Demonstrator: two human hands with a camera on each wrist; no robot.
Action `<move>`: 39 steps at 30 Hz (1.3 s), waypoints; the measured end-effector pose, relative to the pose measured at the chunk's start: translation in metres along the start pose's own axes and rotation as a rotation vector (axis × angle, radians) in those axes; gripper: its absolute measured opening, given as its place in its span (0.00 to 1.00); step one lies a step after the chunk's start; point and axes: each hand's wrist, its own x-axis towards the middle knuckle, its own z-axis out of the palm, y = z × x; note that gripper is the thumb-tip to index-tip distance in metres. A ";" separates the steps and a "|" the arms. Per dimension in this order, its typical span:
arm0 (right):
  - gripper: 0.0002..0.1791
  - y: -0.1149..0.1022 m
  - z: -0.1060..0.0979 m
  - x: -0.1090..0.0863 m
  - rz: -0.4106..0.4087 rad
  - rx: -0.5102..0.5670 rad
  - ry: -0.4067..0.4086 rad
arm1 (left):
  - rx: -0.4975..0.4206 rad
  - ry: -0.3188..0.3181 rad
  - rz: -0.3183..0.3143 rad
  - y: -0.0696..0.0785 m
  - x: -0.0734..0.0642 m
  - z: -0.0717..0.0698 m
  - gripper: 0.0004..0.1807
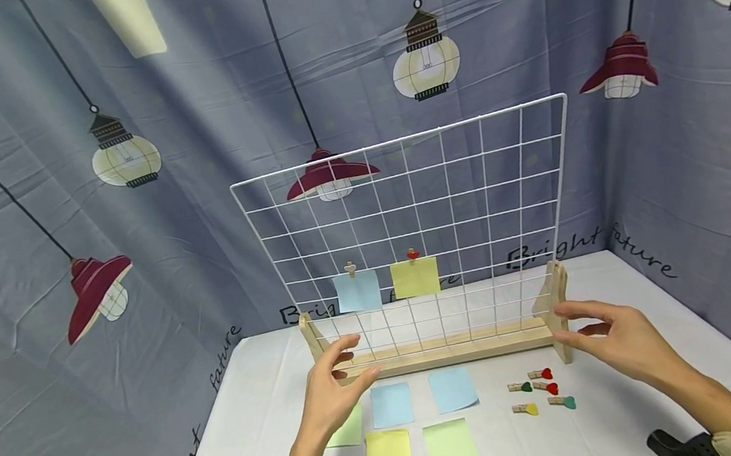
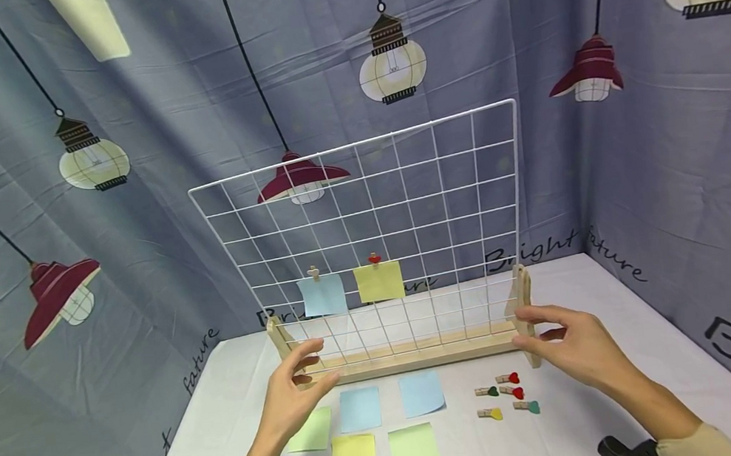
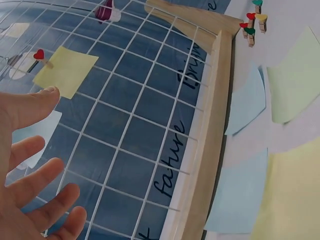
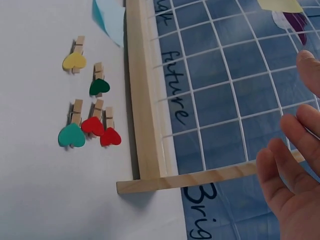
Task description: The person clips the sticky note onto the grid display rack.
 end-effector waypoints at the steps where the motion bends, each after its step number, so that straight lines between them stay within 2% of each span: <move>1: 0.27 0.000 0.000 0.000 0.003 0.000 0.001 | -0.002 0.000 -0.003 -0.001 -0.001 -0.001 0.32; 8: 0.27 0.002 0.000 -0.001 0.022 -0.012 -0.001 | -0.012 0.007 -0.025 -0.006 -0.004 -0.003 0.31; 17: 0.29 0.004 0.001 0.000 0.065 -0.018 -0.029 | -0.013 0.054 -0.094 -0.019 -0.015 -0.009 0.29; 26: 0.30 0.007 0.001 -0.002 0.099 -0.028 -0.057 | 0.048 0.132 -0.192 -0.041 -0.030 -0.020 0.27; 33: 0.31 0.009 0.002 -0.005 0.150 -0.006 -0.084 | 0.127 0.181 -0.236 -0.063 -0.039 -0.023 0.27; 39: 0.32 0.012 0.001 -0.008 0.166 0.000 -0.085 | 0.136 0.182 -0.299 -0.081 -0.045 -0.022 0.25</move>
